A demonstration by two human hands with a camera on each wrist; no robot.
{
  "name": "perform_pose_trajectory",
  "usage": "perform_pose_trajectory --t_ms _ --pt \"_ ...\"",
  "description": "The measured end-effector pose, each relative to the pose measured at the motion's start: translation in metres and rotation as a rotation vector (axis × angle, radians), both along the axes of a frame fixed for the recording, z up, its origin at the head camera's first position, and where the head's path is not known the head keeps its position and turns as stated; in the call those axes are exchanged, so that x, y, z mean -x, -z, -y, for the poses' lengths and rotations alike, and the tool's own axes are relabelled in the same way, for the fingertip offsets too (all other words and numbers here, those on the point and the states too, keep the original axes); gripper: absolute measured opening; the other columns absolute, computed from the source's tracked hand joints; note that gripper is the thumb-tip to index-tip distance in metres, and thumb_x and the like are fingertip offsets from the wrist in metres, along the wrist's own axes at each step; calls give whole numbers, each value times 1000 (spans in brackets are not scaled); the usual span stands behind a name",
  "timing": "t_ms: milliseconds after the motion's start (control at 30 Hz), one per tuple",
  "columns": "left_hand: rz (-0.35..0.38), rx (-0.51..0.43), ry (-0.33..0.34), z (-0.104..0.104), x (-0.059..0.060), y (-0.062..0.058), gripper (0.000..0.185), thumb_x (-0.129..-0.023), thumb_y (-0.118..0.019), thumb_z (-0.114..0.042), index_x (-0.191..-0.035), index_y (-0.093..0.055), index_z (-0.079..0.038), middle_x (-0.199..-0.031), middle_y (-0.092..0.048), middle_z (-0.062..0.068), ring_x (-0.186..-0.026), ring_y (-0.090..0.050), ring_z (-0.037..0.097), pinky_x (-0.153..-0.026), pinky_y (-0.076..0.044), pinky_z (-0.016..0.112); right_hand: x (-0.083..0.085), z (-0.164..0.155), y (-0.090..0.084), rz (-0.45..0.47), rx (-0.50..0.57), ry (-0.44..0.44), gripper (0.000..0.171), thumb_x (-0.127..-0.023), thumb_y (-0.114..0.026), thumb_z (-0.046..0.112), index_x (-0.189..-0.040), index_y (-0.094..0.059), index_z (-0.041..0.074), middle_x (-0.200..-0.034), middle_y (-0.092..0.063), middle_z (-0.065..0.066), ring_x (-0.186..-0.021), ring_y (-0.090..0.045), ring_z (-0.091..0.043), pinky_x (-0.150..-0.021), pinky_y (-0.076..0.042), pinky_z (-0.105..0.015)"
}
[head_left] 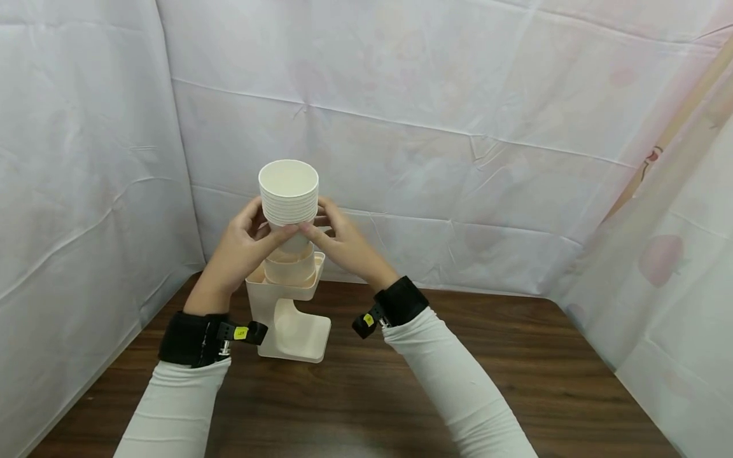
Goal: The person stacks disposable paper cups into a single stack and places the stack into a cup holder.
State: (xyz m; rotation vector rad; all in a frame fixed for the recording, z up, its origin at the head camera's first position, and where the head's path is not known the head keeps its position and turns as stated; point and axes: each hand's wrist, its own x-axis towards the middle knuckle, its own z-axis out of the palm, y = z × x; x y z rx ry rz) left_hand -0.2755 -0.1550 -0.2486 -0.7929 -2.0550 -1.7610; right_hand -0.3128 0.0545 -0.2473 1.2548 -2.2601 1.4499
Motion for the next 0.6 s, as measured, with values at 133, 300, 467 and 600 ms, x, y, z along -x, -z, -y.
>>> perform_pose_trajectory --t_ms 133,300,467,600 --pt "36 52 -45 7 3 11 70 -93 -74 -19 -152 -36 -11 -142 -48 9 -137 -42 23 -115 -29 43 6 4 11 3 -37 4 56 -105 -54 27 -155 -31 17 -143 -50 -5 -123 -54 -16 -96 -47 -34" --pt "59 147 -91 13 8 24 73 -93 -74 -28 -152 -36 -8 -139 -51 13 -134 -45 29 -112 -32 49 8 5 24 26 -72 -3 53 -106 -52 29 -153 -34 14 -138 -52 -4 -124 -51 -15 -95 -48 -32" --pt "62 207 -122 16 11 34 72 -92 -75 -33 -150 -40 -8 -138 -50 14 -134 -44 31 -112 -32 52 9 5 33 23 -108 14 51 -106 -51 31 -151 -37 11 -133 -53 -6 -125 -49 -15 -95 -48 -32" --pt "97 227 -157 16 11 39 79 -91 -76 -36 -151 -36 -6 -138 -49 15 -134 -43 32 -112 -30 53 12 5 39 4 -140 48 51 -106 -53 34 -149 -41 10 -134 -52 -6 -125 -47 -14 -97 -47 -34"
